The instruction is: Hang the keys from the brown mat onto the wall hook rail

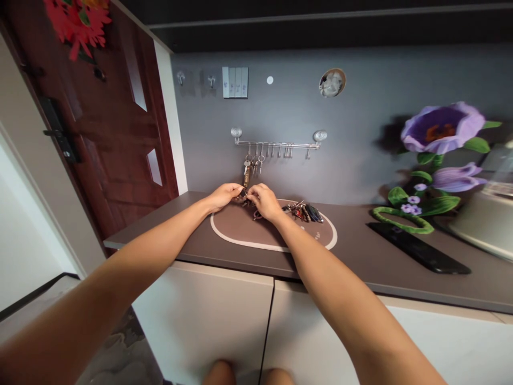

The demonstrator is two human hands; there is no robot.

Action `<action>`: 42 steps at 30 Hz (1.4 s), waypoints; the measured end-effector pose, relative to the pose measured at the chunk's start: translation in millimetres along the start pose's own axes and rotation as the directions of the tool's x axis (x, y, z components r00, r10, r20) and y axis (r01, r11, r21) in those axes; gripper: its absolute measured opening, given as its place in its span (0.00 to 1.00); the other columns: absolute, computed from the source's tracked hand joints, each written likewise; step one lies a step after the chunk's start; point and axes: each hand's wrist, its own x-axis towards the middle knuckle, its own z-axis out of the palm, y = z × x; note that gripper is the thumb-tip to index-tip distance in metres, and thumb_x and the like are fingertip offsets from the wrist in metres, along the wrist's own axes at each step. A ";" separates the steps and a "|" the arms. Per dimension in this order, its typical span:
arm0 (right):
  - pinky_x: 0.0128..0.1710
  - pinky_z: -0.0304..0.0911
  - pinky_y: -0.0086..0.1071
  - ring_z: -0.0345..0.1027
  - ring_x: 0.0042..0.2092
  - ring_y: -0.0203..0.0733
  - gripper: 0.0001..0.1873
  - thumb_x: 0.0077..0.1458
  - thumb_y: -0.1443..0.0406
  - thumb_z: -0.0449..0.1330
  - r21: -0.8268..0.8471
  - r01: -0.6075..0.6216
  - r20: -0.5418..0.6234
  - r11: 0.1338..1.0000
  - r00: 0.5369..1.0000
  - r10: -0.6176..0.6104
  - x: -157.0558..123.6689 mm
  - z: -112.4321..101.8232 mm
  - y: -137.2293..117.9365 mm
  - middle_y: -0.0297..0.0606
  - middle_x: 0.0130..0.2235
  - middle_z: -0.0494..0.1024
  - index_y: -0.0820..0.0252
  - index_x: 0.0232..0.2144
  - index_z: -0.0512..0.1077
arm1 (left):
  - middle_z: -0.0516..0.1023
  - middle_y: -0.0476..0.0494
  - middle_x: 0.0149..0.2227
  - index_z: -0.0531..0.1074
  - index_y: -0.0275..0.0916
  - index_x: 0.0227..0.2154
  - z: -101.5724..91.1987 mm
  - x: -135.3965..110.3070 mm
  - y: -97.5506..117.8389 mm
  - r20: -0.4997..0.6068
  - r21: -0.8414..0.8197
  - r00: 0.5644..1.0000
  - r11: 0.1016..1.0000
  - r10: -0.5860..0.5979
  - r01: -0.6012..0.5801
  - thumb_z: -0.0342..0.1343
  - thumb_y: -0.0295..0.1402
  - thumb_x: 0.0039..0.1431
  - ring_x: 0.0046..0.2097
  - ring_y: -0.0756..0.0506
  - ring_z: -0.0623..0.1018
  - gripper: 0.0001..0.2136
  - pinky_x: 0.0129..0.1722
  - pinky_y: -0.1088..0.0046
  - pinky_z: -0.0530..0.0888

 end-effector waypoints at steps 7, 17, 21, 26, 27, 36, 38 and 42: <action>0.37 0.54 0.31 0.57 0.35 0.37 0.05 0.52 0.66 0.50 0.078 -0.041 -0.054 0.996 0.997 0.045 0.5 -1.4 -1.7 0.35 0.28 0.65 0.60 0.25 0.62 | 0.69 0.49 0.24 0.69 0.32 0.29 -1.6 1.6 -5.0 -0.007 0.102 1.000 0.995 0.017 -0.016 0.51 0.43 0.51 0.25 0.54 0.65 0.16 0.29 0.77 0.61; 0.30 0.56 0.28 0.56 0.27 0.32 0.11 0.47 0.57 0.52 0.494 -0.250 -0.031 0.832 0.952 0.304 2.0 11.0 17.0 0.29 0.24 0.62 0.59 0.26 0.61 | 0.70 0.48 0.27 0.67 0.33 0.32 6.9 -5.9 2.1 0.038 0.136 0.999 0.990 0.025 -0.030 0.55 0.38 0.49 0.29 0.53 0.68 0.12 0.33 0.75 0.64; 0.31 0.57 0.28 0.57 0.27 0.31 0.14 0.45 0.55 0.54 0.565 -0.285 -0.016 0.774 0.935 0.355 0.3 10.2 15.2 0.29 0.25 0.62 0.60 0.27 0.61 | 0.72 0.46 0.30 0.67 0.33 0.32 9.5 -5.6 -0.1 0.038 0.198 0.998 0.979 0.047 -0.054 0.55 0.36 0.49 0.32 0.52 0.70 0.11 0.37 0.73 0.65; 0.32 0.59 0.28 0.59 0.29 0.32 0.16 0.44 0.53 0.55 0.616 -0.314 0.001 0.722 0.918 0.398 -2.9 5.7 9.9 0.30 0.26 0.63 0.59 0.27 0.60 | 0.73 0.45 0.30 0.67 0.34 0.32 12.8 -6.1 -4.4 0.021 0.283 0.997 0.956 0.072 -0.075 0.51 0.36 0.52 0.33 0.51 0.71 0.09 0.37 0.73 0.66; 0.32 0.60 0.29 0.59 0.29 0.32 0.16 0.44 0.53 0.55 0.618 -0.319 0.002 0.719 0.915 0.404 -3.4 4.9 9.5 0.30 0.26 0.63 0.59 0.27 0.60 | 0.73 0.45 0.30 0.67 0.34 0.32 13.6 -6.5 -4.8 0.006 0.309 0.997 0.948 0.081 -0.079 0.50 0.35 0.53 0.33 0.51 0.71 0.09 0.36 0.74 0.67; 0.36 0.62 0.31 0.61 0.31 0.33 0.15 0.44 0.53 0.55 0.617 -0.338 -0.074 0.711 0.875 0.479 2.9 -1.2 10.3 0.31 0.28 0.65 0.59 0.27 0.61 | 0.73 0.46 0.25 0.69 0.35 0.27 16.0 -7.7 -4.1 -0.099 0.598 0.981 0.798 0.166 -0.075 0.45 0.35 0.54 0.26 0.50 0.70 0.11 0.29 0.75 0.65; 0.36 0.63 0.31 0.62 0.31 0.32 0.15 0.44 0.54 0.55 0.638 -0.336 -0.101 0.693 0.855 0.508 9.1 -3.8 11.2 0.31 0.28 0.65 0.59 0.27 0.61 | 0.73 0.47 0.25 0.69 0.36 0.27 16.1 -8.0 -3.1 -0.105 0.643 0.976 0.762 0.192 -0.081 0.44 0.34 0.54 0.27 0.50 0.70 0.11 0.29 0.75 0.64; 0.35 0.63 0.31 0.61 0.30 0.32 0.13 0.44 0.56 0.55 0.656 -0.320 -0.177 0.684 0.815 0.552 28.5 -12.4 15.0 0.30 0.27 0.65 0.59 0.26 0.61 | 0.74 0.46 0.25 0.70 0.36 0.27 16.2 -8.1 -2.7 -0.121 0.685 0.973 0.726 0.195 -0.060 0.43 0.32 0.55 0.28 0.50 0.70 0.11 0.29 0.76 0.63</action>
